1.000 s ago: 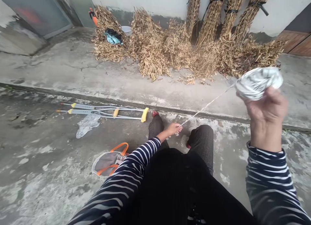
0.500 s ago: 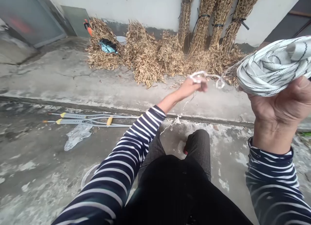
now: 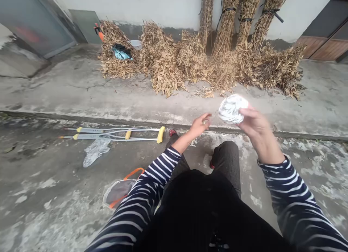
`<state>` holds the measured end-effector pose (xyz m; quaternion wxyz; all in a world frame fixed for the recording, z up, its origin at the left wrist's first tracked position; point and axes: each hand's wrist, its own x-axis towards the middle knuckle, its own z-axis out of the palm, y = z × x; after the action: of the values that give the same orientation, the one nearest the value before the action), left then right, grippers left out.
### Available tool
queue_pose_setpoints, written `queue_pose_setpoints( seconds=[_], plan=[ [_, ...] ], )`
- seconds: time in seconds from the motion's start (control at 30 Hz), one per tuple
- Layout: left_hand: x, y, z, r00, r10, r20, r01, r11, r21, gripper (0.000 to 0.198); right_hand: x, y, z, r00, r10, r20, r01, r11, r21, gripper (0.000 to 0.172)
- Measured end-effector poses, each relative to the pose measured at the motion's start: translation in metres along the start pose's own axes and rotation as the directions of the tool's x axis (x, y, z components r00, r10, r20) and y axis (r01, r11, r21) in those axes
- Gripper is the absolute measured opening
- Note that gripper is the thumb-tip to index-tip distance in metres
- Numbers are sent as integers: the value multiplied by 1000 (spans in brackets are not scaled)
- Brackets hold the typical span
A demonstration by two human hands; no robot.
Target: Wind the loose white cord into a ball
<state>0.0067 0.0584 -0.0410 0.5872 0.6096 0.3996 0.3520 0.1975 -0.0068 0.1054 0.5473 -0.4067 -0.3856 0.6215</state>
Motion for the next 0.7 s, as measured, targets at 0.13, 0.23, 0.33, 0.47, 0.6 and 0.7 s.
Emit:
queue_pose_setpoints(
  seconds=[0.13,0.23,0.33,0.47,0.6,0.7],
  plan=[
    [6,35,24,965,262,-19,-261,947,-187,68,4,32,-5,994,106,-21,-106,994,-3,78],
    [7,34,27,971,238,-18,-237,954,-182,54,0,37,-11,995,104,-11,-104,995,4,79],
    [11,28,21,985,166,50,-158,979,-125,34,-5,36,-14,994,89,66,-89,996,0,77],
    [13,26,7,982,177,65,-176,984,-13,29,-8,36,-12,993,37,113,-41,999,32,76],
    [10,26,-13,978,208,-34,-189,935,301,33,-10,42,-11,995,-22,97,15,997,74,72],
    [10,23,-23,965,234,-116,-146,852,503,28,-10,51,-14,991,-68,119,60,995,74,76]
  ],
)
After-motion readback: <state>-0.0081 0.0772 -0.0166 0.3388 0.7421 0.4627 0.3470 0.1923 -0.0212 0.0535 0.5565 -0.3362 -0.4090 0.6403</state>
